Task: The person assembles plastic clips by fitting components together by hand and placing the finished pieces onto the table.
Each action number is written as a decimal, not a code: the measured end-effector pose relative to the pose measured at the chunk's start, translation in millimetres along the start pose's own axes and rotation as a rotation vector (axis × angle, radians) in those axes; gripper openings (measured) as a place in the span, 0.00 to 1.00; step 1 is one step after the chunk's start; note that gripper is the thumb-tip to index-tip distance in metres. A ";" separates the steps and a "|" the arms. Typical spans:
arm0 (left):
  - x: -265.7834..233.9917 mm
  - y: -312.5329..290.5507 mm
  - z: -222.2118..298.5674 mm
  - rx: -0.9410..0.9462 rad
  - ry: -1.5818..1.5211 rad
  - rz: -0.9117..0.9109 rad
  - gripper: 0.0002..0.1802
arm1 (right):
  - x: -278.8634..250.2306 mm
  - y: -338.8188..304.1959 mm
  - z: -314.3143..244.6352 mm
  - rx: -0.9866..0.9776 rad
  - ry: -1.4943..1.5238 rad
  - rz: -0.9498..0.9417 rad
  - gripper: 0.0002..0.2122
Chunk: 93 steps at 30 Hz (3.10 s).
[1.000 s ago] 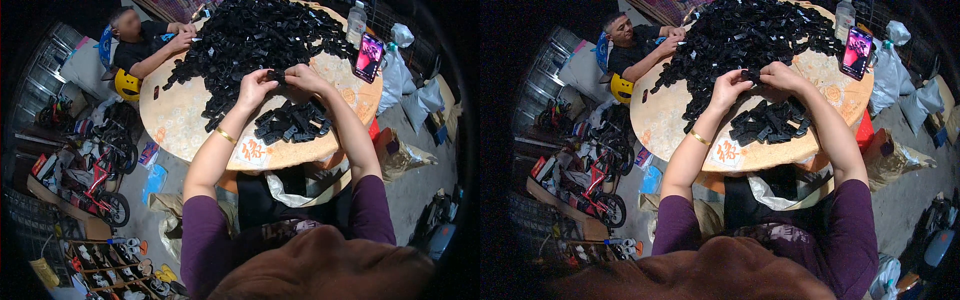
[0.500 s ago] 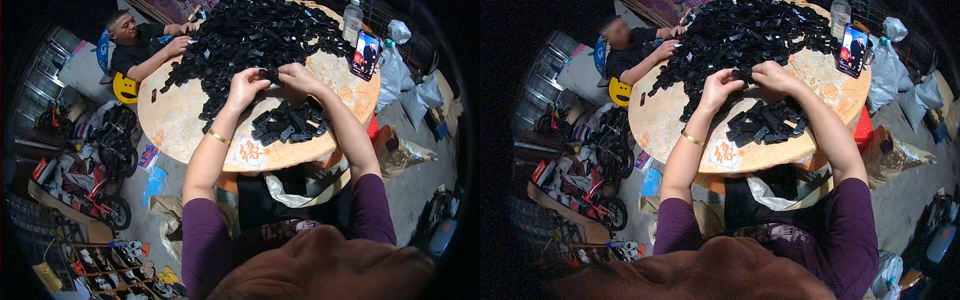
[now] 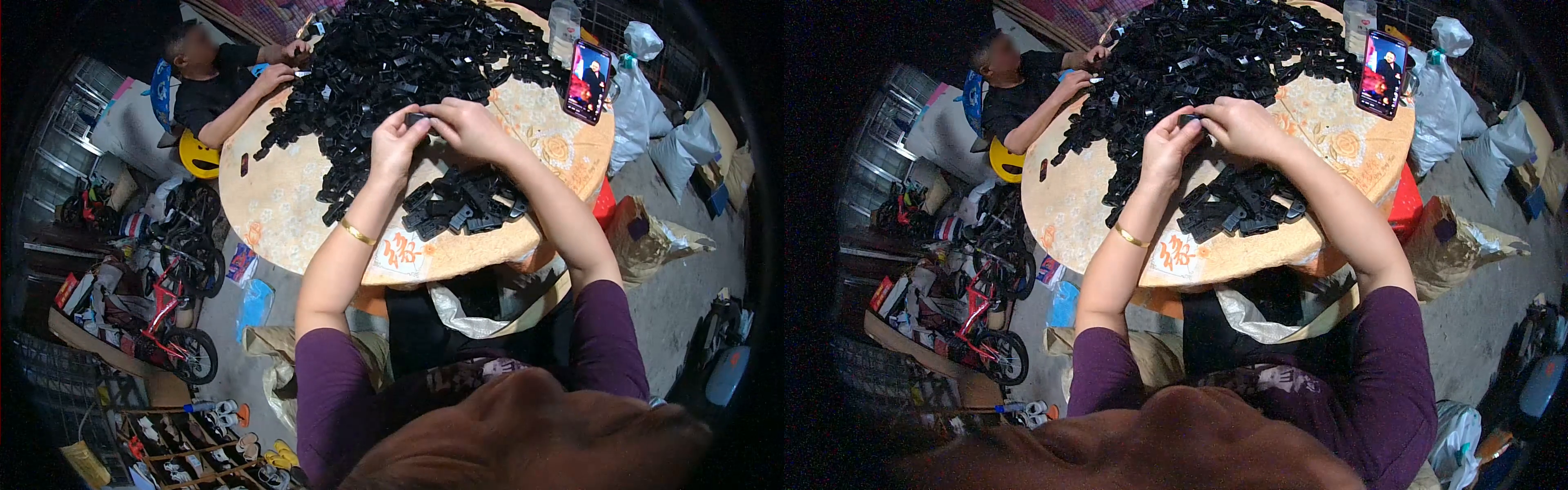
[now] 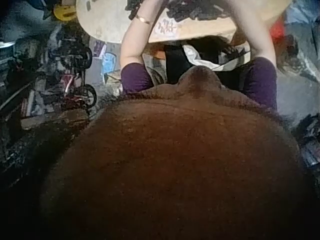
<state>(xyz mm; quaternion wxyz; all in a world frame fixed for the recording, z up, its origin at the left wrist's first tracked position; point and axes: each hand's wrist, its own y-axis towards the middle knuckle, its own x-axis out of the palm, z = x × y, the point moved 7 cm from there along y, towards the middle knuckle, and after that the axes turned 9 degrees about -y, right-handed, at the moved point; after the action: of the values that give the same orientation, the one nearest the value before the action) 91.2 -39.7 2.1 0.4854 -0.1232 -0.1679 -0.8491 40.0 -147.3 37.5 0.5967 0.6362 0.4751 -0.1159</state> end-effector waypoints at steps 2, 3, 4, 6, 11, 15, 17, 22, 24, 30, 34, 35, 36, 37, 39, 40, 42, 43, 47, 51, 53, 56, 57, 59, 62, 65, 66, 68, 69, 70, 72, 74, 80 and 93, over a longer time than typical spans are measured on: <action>-4.1 2.5 0.1 -0.033 -0.149 -0.031 0.20 | 5.5 5.3 13.5 0.088 0.315 -0.145 0.15; 1.4 1.6 4.0 -0.029 -0.176 -0.072 0.19 | 11.9 4.6 22.5 0.153 0.519 -0.137 0.15; 1.8 1.4 3.6 -0.033 -0.177 -0.073 0.19 | 19.1 3.1 29.6 0.218 0.722 -0.126 0.16; 7.0 -0.5 7.7 -0.017 -0.155 -0.143 0.17 | 21.0 1.4 35.9 0.231 0.752 -0.154 0.16; 12.7 -4.5 25.9 0.085 0.205 -0.195 0.19 | 16.0 5.4 62.5 0.422 0.879 -0.174 0.15; 42.8 -24.6 14.3 0.223 1.036 -0.496 0.17 | -11.8 -6.0 119.8 0.455 0.115 0.067 0.12; 45.0 -29.0 -6.2 0.199 1.003 -0.693 0.15 | -0.7 -7.5 113.6 0.410 0.068 -0.079 0.12; 50.6 -11.6 3.4 0.487 1.123 -0.562 0.13 | 16.6 -11.8 80.6 0.129 -0.208 -0.333 0.17; 47.1 -2.9 -1.1 0.606 1.223 -0.492 0.12 | 19.5 -8.8 75.9 0.183 -0.186 -0.429 0.17; 48.9 6.1 -21.4 0.532 1.506 -0.572 0.14 | 23.4 -15.6 112.3 0.405 0.155 -0.461 0.17; 52.2 1.5 -20.1 0.586 1.350 -0.618 0.15 | 2.4 -3.3 125.7 0.294 -0.174 0.050 0.17; 55.1 1.5 -22.4 0.589 1.344 -0.625 0.15 | 7.8 -6.8 131.1 0.242 -0.257 0.107 0.17; 53.2 1.6 -21.0 0.578 1.310 -0.591 0.15 | 10.9 -6.1 126.5 0.187 -0.334 0.161 0.17; 52.0 2.2 -19.8 0.568 1.275 -0.559 0.15 | 14.2 -5.7 130.2 0.208 -0.323 0.162 0.13; 47.9 5.5 -19.3 0.525 1.315 -0.535 0.15 | 9.4 -2.2 129.5 0.251 -0.351 0.075 0.12; 43.5 7.6 -19.0 0.482 1.357 -0.506 0.15 | 10.1 0.7 126.5 0.290 -0.377 -0.012 0.10; 41.7 7.4 -18.3 0.473 1.379 -0.501 0.14 | 5.9 0.1 123.6 0.281 -0.350 0.032 0.08; 40.5 8.0 -17.9 0.467 1.399 -0.480 0.13 | -0.1 -0.4 120.4 0.267 -0.328 0.052 0.09; 49.8 -1.9 -1.5 0.806 1.268 -0.389 0.11 | -14.1 -4.6 107.7 0.343 0.121 0.266 0.13; 14.3 17.2 5.6 0.212 0.686 -0.070 0.14 | 11.4 4.3 56.4 0.346 0.510 -0.073 0.14; 9.2 17.2 1.8 0.070 0.440 -0.130 0.16 | 11.7 4.8 42.8 0.255 0.465 -0.076 0.15; 12.2 8.9 0.9 0.013 0.379 -0.172 0.19 | 16.4 1.1 34.7 0.163 0.510 -0.105 0.18; 11.7 7.1 0.4 0.000 0.344 -0.169 0.20 | 13.3 1.5 30.8 0.127 0.494 -0.110 0.19; 9.0 7.7 1.1 -0.007 0.268 -0.147 0.21 | 9.4 2.1 30.0 0.164 0.406 -0.178 0.19; 5.6 11.1 4.5 -0.004 0.214 -0.062 0.17 | 6.0 2.4 35.6 0.137 0.185 -0.117 0.18; -4.5 14.6 4.5 0.042 0.216 -0.043 0.13 | 13.0 2.3 39.2 0.345 0.684 -0.141 0.15; -4.0 13.7 5.3 0.051 0.202 -0.037 0.13 | 11.9 2.3 37.1 0.344 0.684 -0.140 0.15; -2.0 11.7 7.6 0.062 0.189 -0.030 0.13 | 16.8 0.4 27.9 0.384 0.905 -0.226 0.14; 0.6 10.5 8.6 0.064 0.201 -0.030 0.13 | 18.7 0.2 28.4 0.398 0.917 -0.229 0.14; 2.1 9.7 9.2 0.067 0.214 -0.030 0.13 | 19.4 0.1 28.7 0.399 0.918 -0.228 0.14; 1.8 9.3 6.3 0.040 0.247 -0.041 0.13 | 18.7 0.2 32.0 0.411 0.858 -0.198 0.12; 2.5 7.6 5.1 0.061 0.209 -0.032 0.15 | 23.4 -0.7 38.0 0.420 0.737 -0.194 0.11; 5.5 3.4 2.7 0.111 0.091 0.027 0.22 | -3.4 -0.6 14.5 0.158 0.131 0.143 0.10; 17.7 -2.9 30.0 0.080 0.000 -0.159 0.23 | 19.8 1.0 35.0 0.358 1.017 -0.305 0.19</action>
<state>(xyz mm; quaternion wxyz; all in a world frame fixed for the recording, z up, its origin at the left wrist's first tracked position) 81.3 -40.1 35.6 0.4210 -0.0902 -0.2108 -0.8776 65.7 -168.3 14.9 0.1519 0.6275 0.7626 0.0417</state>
